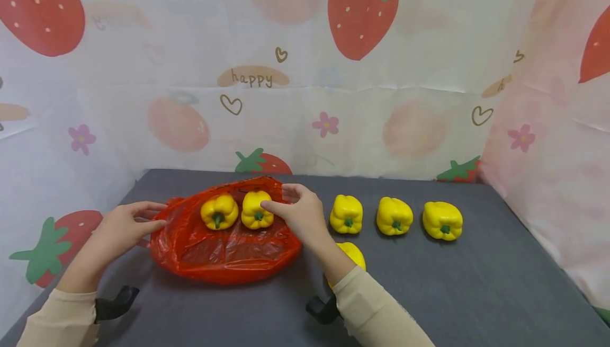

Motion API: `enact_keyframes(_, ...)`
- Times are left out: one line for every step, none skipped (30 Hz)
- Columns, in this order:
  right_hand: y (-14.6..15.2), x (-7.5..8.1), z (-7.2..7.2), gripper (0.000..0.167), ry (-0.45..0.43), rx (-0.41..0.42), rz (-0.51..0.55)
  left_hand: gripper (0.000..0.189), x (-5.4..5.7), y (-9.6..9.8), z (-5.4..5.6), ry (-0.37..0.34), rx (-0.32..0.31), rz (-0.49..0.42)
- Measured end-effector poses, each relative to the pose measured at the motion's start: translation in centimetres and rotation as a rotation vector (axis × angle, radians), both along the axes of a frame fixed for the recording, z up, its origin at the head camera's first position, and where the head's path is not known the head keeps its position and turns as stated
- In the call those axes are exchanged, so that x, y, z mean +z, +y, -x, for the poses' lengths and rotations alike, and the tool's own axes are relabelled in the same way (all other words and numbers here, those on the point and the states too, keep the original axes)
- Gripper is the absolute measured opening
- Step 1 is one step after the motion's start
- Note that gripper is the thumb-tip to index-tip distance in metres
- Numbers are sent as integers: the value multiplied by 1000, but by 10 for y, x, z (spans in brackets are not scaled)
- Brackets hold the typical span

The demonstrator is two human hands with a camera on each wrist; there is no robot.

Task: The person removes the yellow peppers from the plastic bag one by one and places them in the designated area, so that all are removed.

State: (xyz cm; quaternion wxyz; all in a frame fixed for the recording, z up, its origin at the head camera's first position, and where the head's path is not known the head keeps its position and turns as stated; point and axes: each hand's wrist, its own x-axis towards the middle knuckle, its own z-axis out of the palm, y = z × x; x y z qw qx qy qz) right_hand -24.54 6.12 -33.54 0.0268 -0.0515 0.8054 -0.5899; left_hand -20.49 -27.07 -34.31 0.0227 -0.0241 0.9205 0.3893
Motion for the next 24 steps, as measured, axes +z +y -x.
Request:
enact_keyframes(-4, -1, 1, 59, 11, -2, 0, 53, 0, 0, 0, -1, 1, 2)
enact_keyframes(-7, -3, 1, 59, 19, -6, -6, 53, 0, 0, 0, 0, 1, 4)
enact_keyframes(-11, -4, 2, 60, 25, -11, -12, 53, 0, -1, 0, -1, 1, 4)
enact_keyframes(-14, -6, 3, 61, 31, -15, -17, 53, -1, -1, 0, 0, 1, 5)
enact_keyframes(-18, -8, 4, 62, 35, -22, -22, 53, -1, 0, 0, 0, 0, 6)
enact_keyframes(-21, -10, 5, 64, 39, -30, -26, 52, -1, 0, 0, 2, -1, 5)
enact_keyframes(-24, -12, 6, 65, 45, -37, -31, 52, -1, 0, 0, 3, -2, 5)
enact_keyframes(-27, -14, 7, 66, 51, -47, -33, 52, -1, 0, 0, 4, -3, 5)
enact_keyframes(-29, -16, 8, 67, 57, -55, -35, 52, -1, 0, 0, 5, -5, 4)
enact_keyframes(-32, -18, 9, 68, 66, -63, -39, 52, -1, 0, 0, 6, -6, 4)
enact_keyframes(-35, -20, 11, 67, 77, -70, -43, 52, 0, 0, 0, 5, -7, 3)
enact_keyframes(-37, -22, 12, 68, 87, -77, -47, 52, 0, 0, 0, 5, -8, 3)
enact_keyframes(-40, -24, 13, 68, 96, -81, -46, 52, 0, 1, 0, 5, -8, 3)
enact_keyframes(-42, -26, 14, 68, 104, -83, -43, 52, 0, 1, 0, 5, -8, 5)
enact_keyframes(-44, -28, 15, 68, 113, -85, -41, 52, 0, 1, 0, 5, -8, 7)
enact_keyframes(-46, -30, 16, 69, 120, -85, -31, 52, 0, 0, 0, 6, -8, 10)
enact_keyframes(-48, -33, 17, 70, 128, -85, -24, 52, 0, 0, 0, 7, -7, 14)
enact_keyframes(-50, -35, 18, 71, 134, -86, -13, 53, 0, 0, 0, 7, -7, 17)
enact_keyframes(-52, -38, 20, 72, 143, -86, -9, 53, 0, -1, 0, 8, -6, 19)
enact_keyframes(-54, -40, 21, 72, 147, -88, -2, 53, 0, -1, 0, 10, -7, 22)
enact_keyframes(-56, -42, 22, 72, 149, -89, 3, 53, 0, -1, -1, 11, -7, 23)
enact_keyframes(-57, -44, 23, 72, 146, -91, 9, 53, 0, -1, -1, 13, -8, 25)
enact_keyframes(-59, -46, 24, 73, 144, -96, 8, 53, 0, -1, -1, 14, -8, 26)
enact_keyframes(-61, -47, 25, 73, 140, -103, 5, 53, 0, -1, -1, 16, -9, 26)
